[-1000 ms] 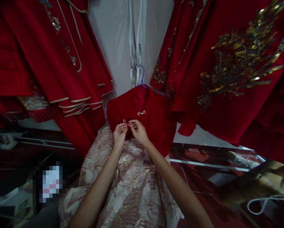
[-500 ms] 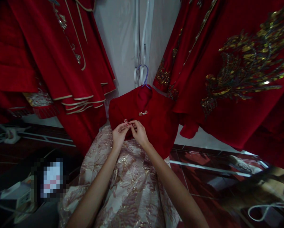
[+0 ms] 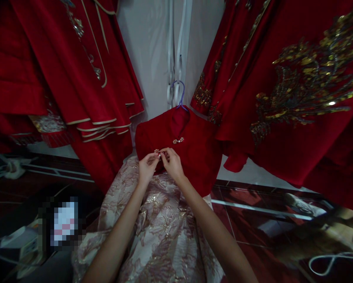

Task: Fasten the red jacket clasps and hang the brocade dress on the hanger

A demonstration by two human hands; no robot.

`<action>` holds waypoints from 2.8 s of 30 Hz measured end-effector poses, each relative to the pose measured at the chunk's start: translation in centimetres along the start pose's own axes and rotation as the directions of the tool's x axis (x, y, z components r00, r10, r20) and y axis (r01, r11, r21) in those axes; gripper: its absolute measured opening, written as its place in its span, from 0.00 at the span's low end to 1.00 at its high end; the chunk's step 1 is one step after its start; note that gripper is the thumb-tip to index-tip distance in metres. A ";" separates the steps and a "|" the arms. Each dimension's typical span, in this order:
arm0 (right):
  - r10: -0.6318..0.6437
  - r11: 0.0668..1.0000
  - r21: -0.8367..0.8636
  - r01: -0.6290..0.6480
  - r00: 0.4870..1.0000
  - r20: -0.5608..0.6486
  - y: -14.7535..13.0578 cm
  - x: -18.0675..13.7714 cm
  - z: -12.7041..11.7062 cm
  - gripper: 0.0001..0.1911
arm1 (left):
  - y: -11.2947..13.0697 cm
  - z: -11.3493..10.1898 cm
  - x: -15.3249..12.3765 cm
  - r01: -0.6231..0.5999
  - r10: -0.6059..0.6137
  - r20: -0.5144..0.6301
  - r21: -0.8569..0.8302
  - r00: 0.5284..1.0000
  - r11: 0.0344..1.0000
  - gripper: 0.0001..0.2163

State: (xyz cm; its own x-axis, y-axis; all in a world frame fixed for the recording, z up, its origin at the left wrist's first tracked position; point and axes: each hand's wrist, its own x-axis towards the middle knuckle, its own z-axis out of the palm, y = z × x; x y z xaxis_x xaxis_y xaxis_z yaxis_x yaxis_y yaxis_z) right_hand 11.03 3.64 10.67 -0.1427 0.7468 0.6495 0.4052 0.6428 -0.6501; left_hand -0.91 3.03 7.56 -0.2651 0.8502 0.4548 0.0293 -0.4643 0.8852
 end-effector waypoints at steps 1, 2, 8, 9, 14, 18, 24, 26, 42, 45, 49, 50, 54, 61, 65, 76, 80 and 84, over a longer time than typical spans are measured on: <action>0.009 1.000 0.010 -0.009 1.000 0.017 0.0 0.0 -0.2 0.11 | 0.0 -0.1 0.1 -0.014 0.014 0.024 -0.001 1.000 1.000 0.09; 0.020 0.999 0.030 -0.021 0.999 0.042 0.0 -0.2 -0.5 0.12 | -0.1 -0.2 0.2 -0.021 0.021 0.046 0.000 0.999 1.000 0.09; 0.153 0.980 0.089 -0.176 0.963 0.221 1.6 -4.7 -5.1 0.13 | -3.1 -2.4 1.1 0.100 -0.139 0.089 0.345 0.986 0.933 0.06; 0.203 0.972 0.069 -0.223 0.954 0.219 2.2 -5.6 -5.9 0.13 | -3.7 -2.8 1.0 0.135 -0.198 0.105 0.429 0.975 0.893 0.07; 0.296 0.955 -0.058 -0.292 0.910 0.290 4.4 -8.1 -6.6 0.15 | -4.3 -3.6 0.0 0.089 -0.299 0.231 0.638 0.926 0.765 0.11; 0.266 0.964 -0.076 -0.255 0.938 0.221 5.3 -8.3 -4.3 0.19 | -4.1 -3.6 0.0 0.038 -0.270 0.265 0.644 0.926 0.764 0.09; 0.314 0.949 -0.078 -0.305 0.936 0.158 5.9 -8.4 -3.0 0.12 | -2.8 -4.7 1.2 0.039 -0.183 0.178 0.606 0.967 0.795 0.04; 0.290 0.950 -0.154 -0.272 0.950 0.115 5.9 -8.5 -2.9 0.10 | -1.8 -5.1 1.3 -0.002 -0.081 0.095 0.661 0.992 0.750 0.05; 0.476 0.876 0.029 -0.482 0.872 0.113 4.5 -8.0 -3.2 0.14 | -2.9 -2.5 -0.2 0.190 -0.350 0.201 0.549 0.915 0.814 0.03; 0.552 0.756 0.236 -0.610 0.789 0.272 3.1 -7.5 -3.7 0.18 | -1.2 -3.3 0.2 0.397 -0.488 0.271 0.327 0.830 0.857 0.06; 0.506 0.596 0.461 -0.658 0.753 0.421 0.4 -6.2 -3.2 0.17 | 1.5 -4.8 0.6 0.524 -0.522 0.449 0.132 0.725 0.841 0.10; 0.506 0.576 0.499 -0.647 0.762 0.404 0.1 -5.8 -2.6 0.17 | 1.9 -5.0 0.5 0.541 -0.530 0.459 0.120 0.713 0.832 0.10; 0.537 0.661 0.539 -0.521 0.831 0.145 0.3 -5.4 1.3 0.17 | 1.8 -4.6 0.4 0.604 -0.579 0.422 0.089 0.697 0.792 0.09; 0.398 0.902 0.269 -0.338 0.892 -0.214 1.7 -7.8 3.9 0.17 | 0.1 -3.8 0.4 0.629 -0.597 0.378 0.049 0.708 0.776 0.10; 0.356 0.930 0.197 -0.309 0.890 -0.283 1.6 -8.3 3.8 0.16 | 0.3 -3.8 0.2 0.602 -0.554 0.439 0.037 0.707 0.797 0.16; 0.311 0.935 0.253 -0.248 0.917 -0.251 1.2 -8.6 3.8 0.14 | -0.5 -3.2 -0.2 0.303 -0.377 0.419 0.234 0.826 0.924 0.09; 0.322 0.935 0.233 -0.266 0.913 -0.251 1.3 -8.5 3.8 0.13 | -0.9 -3.3 -0.2 0.308 -0.382 0.481 0.228 0.789 0.924 0.07; 0.322 0.937 0.229 -0.264 0.908 -0.267 1.4 -8.6 3.8 0.13 | -1.0 -3.3 -0.2 0.248 -0.350 0.476 0.264 0.807 0.932 0.07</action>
State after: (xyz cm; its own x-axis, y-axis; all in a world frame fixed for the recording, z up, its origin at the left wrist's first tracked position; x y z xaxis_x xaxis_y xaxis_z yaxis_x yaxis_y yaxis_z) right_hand 9.35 -1.23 2.69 0.2422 0.8396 0.4862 0.2107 0.4437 -0.8711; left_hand -4.05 2.48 6.22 0.2349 0.9665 0.1036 0.2161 -0.1559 0.9638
